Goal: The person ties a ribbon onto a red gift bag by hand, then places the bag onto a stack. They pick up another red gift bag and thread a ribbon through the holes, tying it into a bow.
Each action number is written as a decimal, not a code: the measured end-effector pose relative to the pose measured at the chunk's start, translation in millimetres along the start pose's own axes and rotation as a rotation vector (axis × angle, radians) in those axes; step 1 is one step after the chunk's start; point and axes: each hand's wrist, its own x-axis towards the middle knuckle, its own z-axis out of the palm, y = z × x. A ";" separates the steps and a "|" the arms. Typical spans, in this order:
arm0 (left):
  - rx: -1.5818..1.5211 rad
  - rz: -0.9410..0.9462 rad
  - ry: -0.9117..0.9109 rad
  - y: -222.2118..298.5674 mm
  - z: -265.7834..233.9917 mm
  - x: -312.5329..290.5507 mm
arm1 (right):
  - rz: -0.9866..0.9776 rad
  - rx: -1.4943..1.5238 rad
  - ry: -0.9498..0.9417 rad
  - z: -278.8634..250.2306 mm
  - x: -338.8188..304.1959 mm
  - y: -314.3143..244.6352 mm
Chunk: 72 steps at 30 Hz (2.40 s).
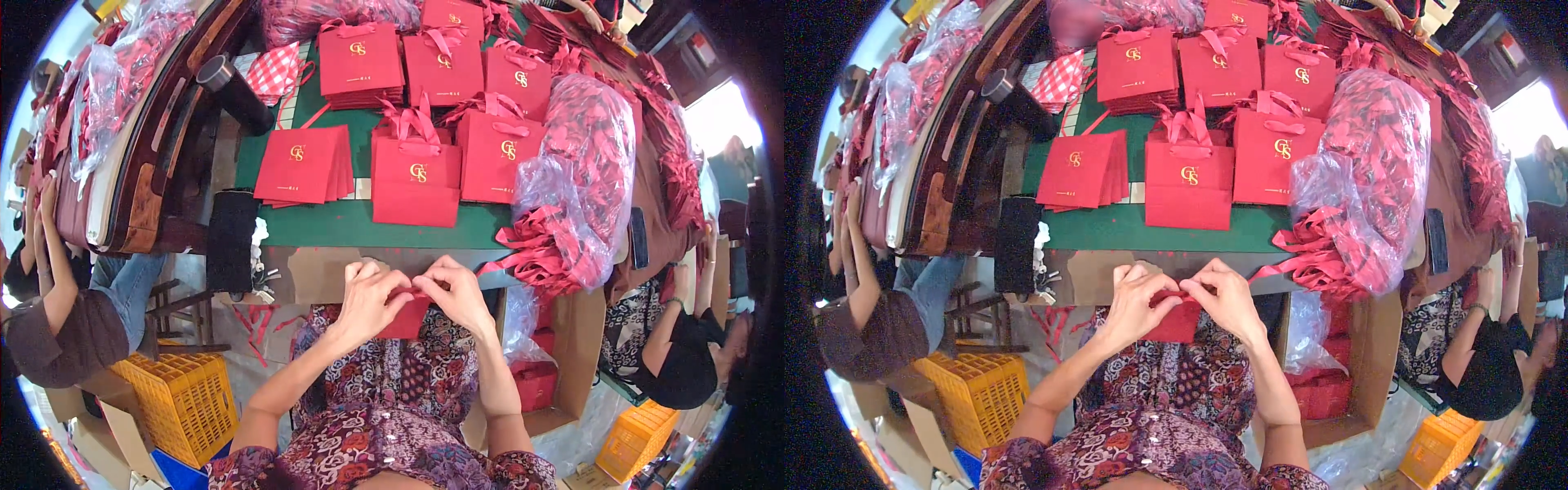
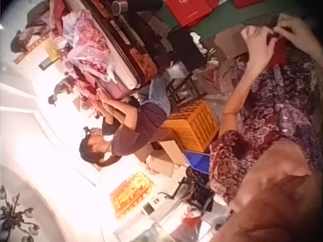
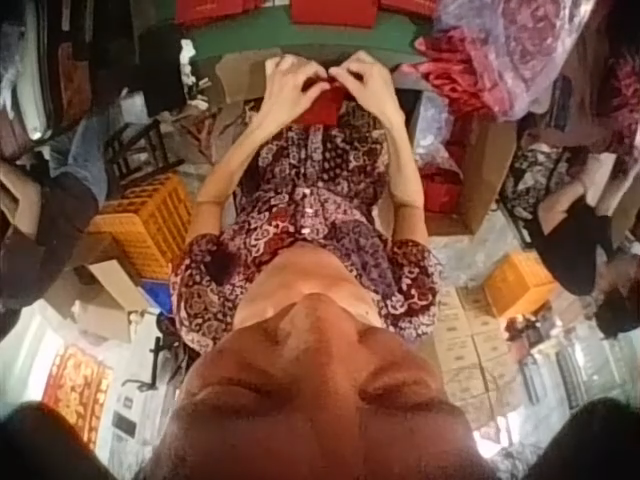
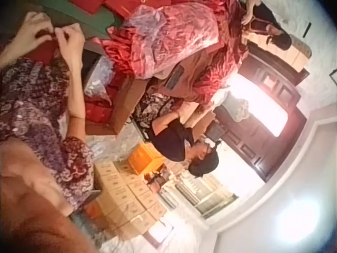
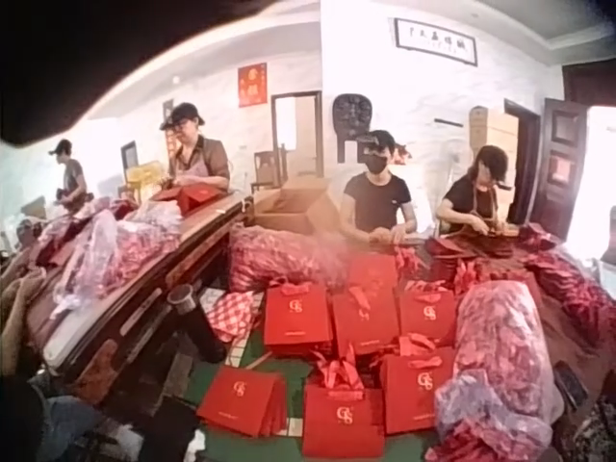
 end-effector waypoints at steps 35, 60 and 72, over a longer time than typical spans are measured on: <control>-0.112 -0.119 -0.049 -29.0 -19.6 51.8 | -0.098 -0.275 -0.004 -8.9 -17.6 5.1; -0.633 -0.492 -0.355 -5.9 -31.2 -55.3 | 0.141 0.066 0.314 8.9 32.2 24.9; -0.782 -0.538 -0.158 -28.8 -23.9 -14.0 | -0.365 -0.017 -0.057 34.2 4.8 -37.8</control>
